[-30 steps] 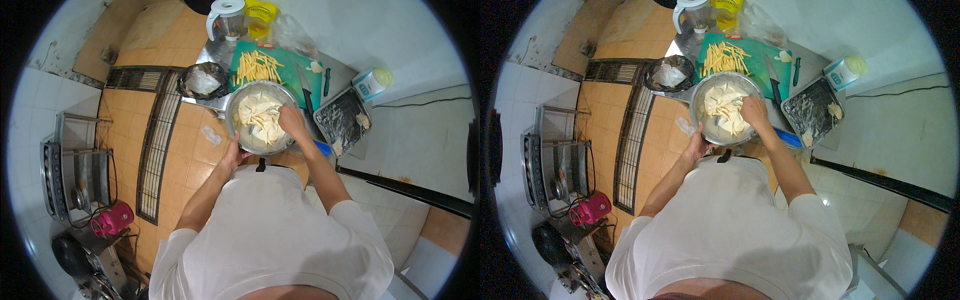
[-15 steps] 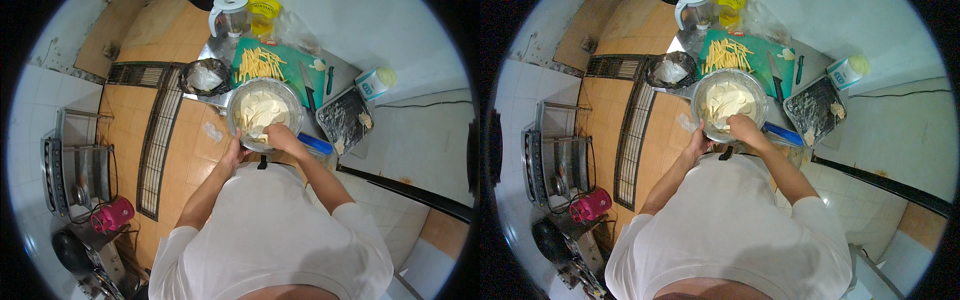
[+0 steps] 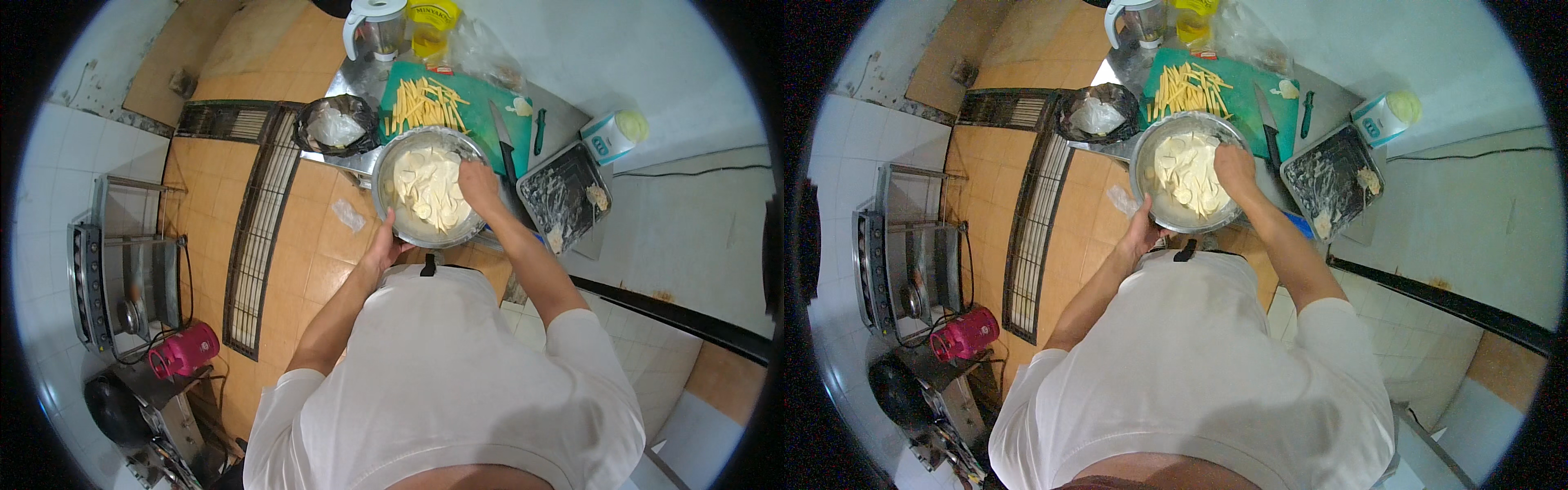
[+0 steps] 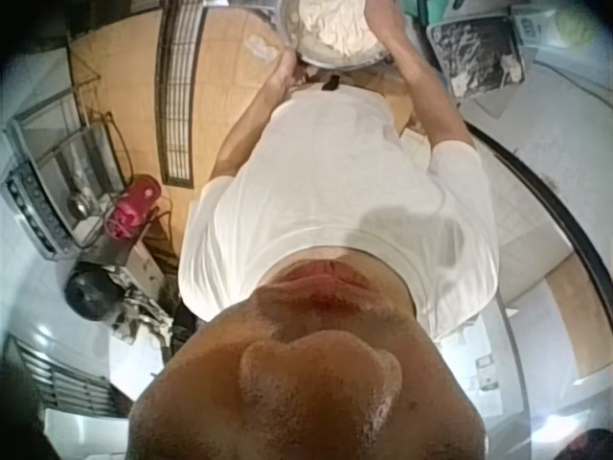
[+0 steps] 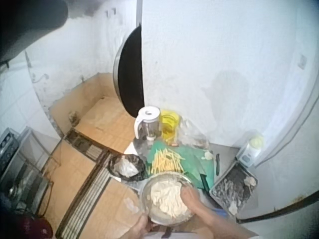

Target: The person mixes sliced food ingredients in batter inside a metal bowl using a spoon.

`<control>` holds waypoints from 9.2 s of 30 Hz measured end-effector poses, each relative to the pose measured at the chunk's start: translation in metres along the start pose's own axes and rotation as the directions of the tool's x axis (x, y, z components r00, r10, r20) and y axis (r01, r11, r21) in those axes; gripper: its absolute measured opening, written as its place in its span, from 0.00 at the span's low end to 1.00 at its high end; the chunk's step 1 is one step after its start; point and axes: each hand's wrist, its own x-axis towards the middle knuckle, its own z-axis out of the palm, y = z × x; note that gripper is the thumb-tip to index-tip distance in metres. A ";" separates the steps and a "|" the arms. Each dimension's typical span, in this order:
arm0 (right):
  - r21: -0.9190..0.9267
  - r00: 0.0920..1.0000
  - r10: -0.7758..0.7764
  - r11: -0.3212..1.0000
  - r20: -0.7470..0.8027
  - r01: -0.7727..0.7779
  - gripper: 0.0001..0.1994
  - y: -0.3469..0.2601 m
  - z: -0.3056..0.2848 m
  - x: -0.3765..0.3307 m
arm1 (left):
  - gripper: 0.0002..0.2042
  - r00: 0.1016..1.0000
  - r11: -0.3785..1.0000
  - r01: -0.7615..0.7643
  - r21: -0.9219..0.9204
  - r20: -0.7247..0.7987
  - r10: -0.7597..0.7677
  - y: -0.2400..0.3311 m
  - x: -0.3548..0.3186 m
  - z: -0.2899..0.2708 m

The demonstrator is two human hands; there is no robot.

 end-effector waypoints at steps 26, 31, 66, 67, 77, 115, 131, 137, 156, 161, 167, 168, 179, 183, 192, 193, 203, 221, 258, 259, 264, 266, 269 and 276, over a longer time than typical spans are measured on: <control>0.097 0.984 -0.144 0.986 0.107 0.134 0.08 -0.055 -0.014 -0.063 | 0.20 1.000 0.994 -0.011 -0.107 -0.022 0.008 -0.006 0.000 -0.008; 0.270 0.960 -0.274 0.930 0.063 0.248 0.09 -0.058 0.020 -0.050 | 0.19 1.000 0.995 0.009 -0.104 -0.011 -0.010 -0.008 0.005 -0.010; -0.024 0.997 -0.062 0.998 0.041 0.063 0.08 -0.005 -0.014 -0.033 | 0.23 0.993 0.994 -0.054 0.095 -0.096 0.063 0.004 -0.009 0.008; -0.026 0.997 -0.064 0.998 0.042 0.065 0.08 -0.004 -0.018 -0.035 | 0.23 0.993 0.994 -0.055 0.093 -0.096 0.063 0.003 -0.008 0.006; 0.227 0.959 -0.219 0.958 0.180 0.176 0.09 -0.030 0.016 -0.067 | 0.22 0.996 0.999 -0.029 0.032 -0.078 0.032 0.000 -0.002 0.003; 0.021 0.963 -0.048 0.999 0.265 0.044 0.12 -0.003 0.019 -0.020 | 0.23 0.998 1.000 0.014 0.025 -0.061 -0.012 -0.002 0.001 -0.003; 0.202 0.963 -0.113 0.977 0.246 0.064 0.14 -0.021 0.013 -0.032 | 0.24 0.999 1.000 -0.010 -0.017 -0.032 0.009 -0.007 0.008 -0.007; 0.117 0.958 -0.134 0.987 0.252 0.108 0.13 -0.034 0.007 -0.039 | 0.24 0.999 0.999 -0.007 -0.031 -0.038 0.006 -0.007 0.006 -0.007; 0.072 0.949 -0.164 0.986 0.268 0.150 0.13 -0.029 -0.002 -0.047 | 0.24 0.999 0.999 -0.019 -0.048 -0.032 0.018 -0.011 0.011 -0.011; -0.024 0.992 0.027 0.999 0.126 -0.025 0.11 -0.018 0.000 -0.035 | 0.23 0.998 1.000 -0.022 -0.021 -0.052 0.021 -0.008 0.007 -0.007; -0.062 0.981 -0.024 0.997 0.194 0.037 0.12 -0.016 0.028 -0.025 | 0.22 0.999 1.000 0.009 -0.016 -0.045 -0.010 -0.006 0.006 -0.007; -0.062 0.981 -0.022 0.997 0.193 0.035 0.12 -0.012 0.034 -0.022 | 0.22 0.998 1.000 0.003 -0.017 -0.061 -0.004 -0.005 0.005 -0.004; 0.238 0.906 0.012 0.963 0.422 -0.123 0.12 0.006 0.004 -0.016 | 0.23 0.996 1.000 -0.016 0.000 -0.083 0.016 -0.003 0.001 -0.001; 0.297 0.926 0.040 0.941 0.376 -0.161 0.11 -0.010 -0.020 -0.024 | 0.23 0.998 0.999 -0.035 0.005 -0.047 0.036 -0.005 0.003 -0.002; 0.262 0.970 0.033 0.960 0.241 -0.097 0.12 -0.037 -0.062 -0.040 | 0.21 0.998 1.000 -0.027 -0.002 -0.057 0.026 -0.005 0.004 -0.002; 0.248 0.972 0.034 0.964 0.232 -0.093 0.12 -0.040 -0.068 -0.043 | 0.21 0.998 1.000 -0.027 -0.002 -0.057 0.026 -0.004 0.003 -0.001; 0.216 0.992 -0.065 0.976 0.112 0.040 0.11 -0.058 -0.093 -0.047 | 0.21 0.999 1.000 0.011 -0.005 -0.049 -0.011 -0.009 0.010 -0.009; 0.041 0.993 -0.104 0.993 -0.060 0.107 0.12 -0.072 -0.104 -0.012 | 0.19 0.997 1.000 0.028 0.009 -0.076 -0.027 -0.005 0.007 -0.006; 0.126 0.962 -0.261 0.955 -0.079 0.269 0.12 -0.093 -0.087 -0.026 | 0.22 0.998 1.000 0.020 0.007 -0.052 -0.019 -0.006 0.009 -0.008; 0.116 0.961 -0.265 0.955 -0.077 0.272 0.12 -0.093 -0.087 -0.026 | 0.22 0.998 1.000 0.020 0.007 -0.052 -0.019 -0.006 0.010 -0.009; 0.125 0.960 -0.268 0.953 -0.079 0.277 0.12 -0.091 -0.086 -0.026 | 0.22 0.999 1.000 0.003 0.000 -0.041 -0.003 -0.007 0.010 -0.008; 0.135 0.959 -0.266 0.951 -0.099 0.278 0.11 -0.090 -0.085 -0.026 | 0.22 0.999 1.000 0.013 -0.002 -0.033 -0.013 -0.006 0.010 -0.009; 0.138 0.958 -0.268 0.950 -0.103 0.280 0.11 -0.088 -0.083 -0.027 | 0.22 0.999 1.000 0.015 0.003 -0.042 -0.015 -0.004 0.007 -0.007; 0.147 0.985 -0.165 0.975 -0.046 0.170 0.11 -0.070 -0.024 -0.013 | 0.22 0.997 1.000 0.010 0.009 -0.072 -0.009 -0.004 0.009 -0.006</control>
